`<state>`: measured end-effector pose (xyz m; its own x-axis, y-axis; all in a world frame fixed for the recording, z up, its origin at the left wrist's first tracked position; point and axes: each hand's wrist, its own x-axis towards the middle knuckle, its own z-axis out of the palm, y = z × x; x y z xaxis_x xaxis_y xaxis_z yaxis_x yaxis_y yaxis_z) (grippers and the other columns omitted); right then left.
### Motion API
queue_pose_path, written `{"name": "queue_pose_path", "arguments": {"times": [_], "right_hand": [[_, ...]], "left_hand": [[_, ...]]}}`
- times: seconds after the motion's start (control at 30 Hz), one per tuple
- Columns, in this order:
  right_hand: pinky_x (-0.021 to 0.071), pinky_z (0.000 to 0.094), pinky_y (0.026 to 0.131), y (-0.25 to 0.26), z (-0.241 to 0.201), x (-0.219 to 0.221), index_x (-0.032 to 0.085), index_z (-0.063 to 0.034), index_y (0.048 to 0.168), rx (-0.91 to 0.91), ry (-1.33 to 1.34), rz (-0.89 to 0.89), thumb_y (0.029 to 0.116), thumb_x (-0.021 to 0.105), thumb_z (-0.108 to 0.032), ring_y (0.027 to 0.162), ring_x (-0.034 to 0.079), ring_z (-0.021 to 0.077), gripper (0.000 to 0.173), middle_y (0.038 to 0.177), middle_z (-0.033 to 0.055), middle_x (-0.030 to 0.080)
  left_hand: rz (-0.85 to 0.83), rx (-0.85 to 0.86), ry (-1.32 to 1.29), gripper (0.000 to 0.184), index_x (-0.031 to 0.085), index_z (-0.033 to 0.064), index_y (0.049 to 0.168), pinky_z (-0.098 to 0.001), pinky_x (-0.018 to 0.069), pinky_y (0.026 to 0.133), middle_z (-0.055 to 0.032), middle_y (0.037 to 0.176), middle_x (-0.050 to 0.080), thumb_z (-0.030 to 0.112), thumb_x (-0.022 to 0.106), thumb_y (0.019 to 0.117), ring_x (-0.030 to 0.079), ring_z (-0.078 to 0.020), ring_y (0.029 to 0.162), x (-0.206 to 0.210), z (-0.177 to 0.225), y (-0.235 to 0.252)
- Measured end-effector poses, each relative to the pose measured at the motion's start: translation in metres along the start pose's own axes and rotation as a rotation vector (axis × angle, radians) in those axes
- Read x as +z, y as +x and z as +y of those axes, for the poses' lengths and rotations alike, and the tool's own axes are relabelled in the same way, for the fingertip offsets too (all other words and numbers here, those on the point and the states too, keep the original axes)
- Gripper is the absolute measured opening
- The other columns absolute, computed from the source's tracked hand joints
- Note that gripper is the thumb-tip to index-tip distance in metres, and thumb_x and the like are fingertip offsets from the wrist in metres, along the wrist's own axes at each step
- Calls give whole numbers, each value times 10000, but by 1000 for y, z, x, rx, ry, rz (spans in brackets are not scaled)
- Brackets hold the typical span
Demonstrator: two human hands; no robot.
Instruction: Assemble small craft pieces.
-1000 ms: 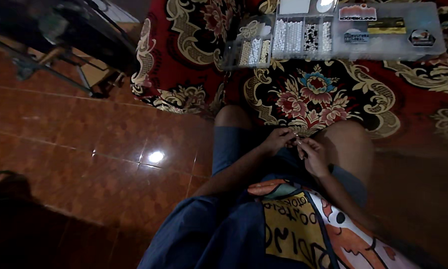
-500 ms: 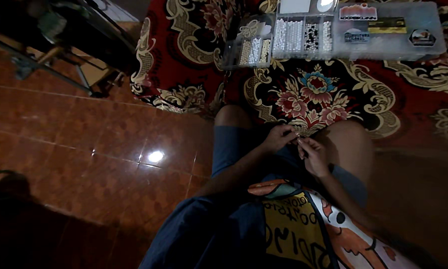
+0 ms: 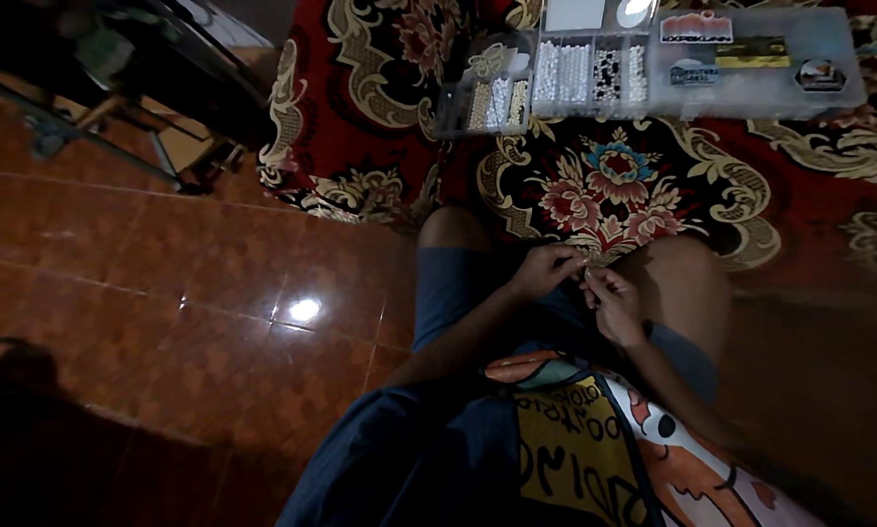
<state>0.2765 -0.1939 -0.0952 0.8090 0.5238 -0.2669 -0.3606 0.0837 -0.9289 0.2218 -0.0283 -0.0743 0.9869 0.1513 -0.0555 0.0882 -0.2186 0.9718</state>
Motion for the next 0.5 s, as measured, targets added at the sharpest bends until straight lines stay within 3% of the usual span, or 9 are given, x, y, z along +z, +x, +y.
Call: {"name": "queue_pose_path", "arguments": {"times": [0.2,0.4,0.5], "right_hand": [[485,150,511,1,0,0,689,-2,893,5,10,14,991,581,16,527,562,10,147,732,-12,693],[485,157,507,0,-2,1,693,-8,881,21,31,5,995,577,10,521,557,14,164,739,-8,699],[513,174,521,0,-4,1,686,12,946,59,101,-15,1068,447,-39,544,597,30,273,804,23,735]], "left_hand": [[10,-34,-67,247,708,-66,1053,-263,566,764,-120,947,689,129,558,1037,657,-101,797,1,1,0],[26,-46,-103,168,715,-53,1063,-258,569,824,-116,1013,683,72,639,981,662,-93,863,3,0,-1],[68,-49,-61,173,734,-32,1060,-295,549,915,-132,1066,698,99,657,977,666,-127,983,2,-1,0]]}}
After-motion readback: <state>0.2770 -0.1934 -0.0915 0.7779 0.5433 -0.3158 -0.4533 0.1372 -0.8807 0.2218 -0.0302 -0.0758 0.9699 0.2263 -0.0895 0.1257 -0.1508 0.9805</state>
